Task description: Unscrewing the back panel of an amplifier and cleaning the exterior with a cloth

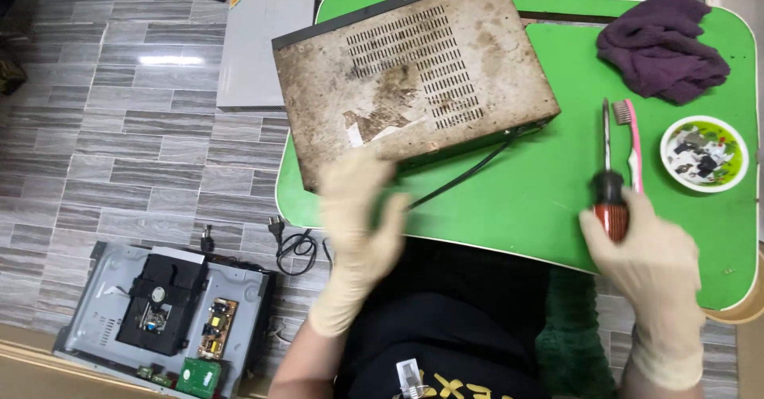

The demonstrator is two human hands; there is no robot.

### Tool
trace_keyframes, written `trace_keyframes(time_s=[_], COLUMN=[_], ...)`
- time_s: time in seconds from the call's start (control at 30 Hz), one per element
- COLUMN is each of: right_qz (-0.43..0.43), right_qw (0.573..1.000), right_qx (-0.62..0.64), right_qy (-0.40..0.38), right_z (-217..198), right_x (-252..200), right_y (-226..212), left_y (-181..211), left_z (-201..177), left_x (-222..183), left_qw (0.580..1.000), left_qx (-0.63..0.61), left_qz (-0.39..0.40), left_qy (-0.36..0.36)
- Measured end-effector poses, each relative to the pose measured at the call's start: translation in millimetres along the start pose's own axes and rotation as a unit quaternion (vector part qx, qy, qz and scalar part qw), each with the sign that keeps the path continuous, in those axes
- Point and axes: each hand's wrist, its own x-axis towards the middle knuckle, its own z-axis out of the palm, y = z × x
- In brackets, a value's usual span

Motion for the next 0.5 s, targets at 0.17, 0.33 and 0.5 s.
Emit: trace_keyframes(time_s=[0.17, 0.33, 0.5], right_qz=[0.091, -0.020, -0.076], right_qw=[0.974, 0.964, 0.985], right_qx=[-0.051, -0.254, -0.138], right_qy=[-0.201, -0.081, 0.062], right_z=[-9.0, -2.4, -36.7], right_x=[48.1, 45.9, 61.9], right_y=[-22.3, -15.6, -38.0], left_y=[-58.8, -90.5, -117.2], left_z=[-41.8, -53.0, -52.6], left_x=[-35.1, -42.0, -44.4], left_qw=[0.982, 0.968, 0.939], left_qx=[0.030, 0.004, 0.117], left_qz=[-0.177, -0.248, -0.268], left_qy=[0.052, -0.046, -0.182])
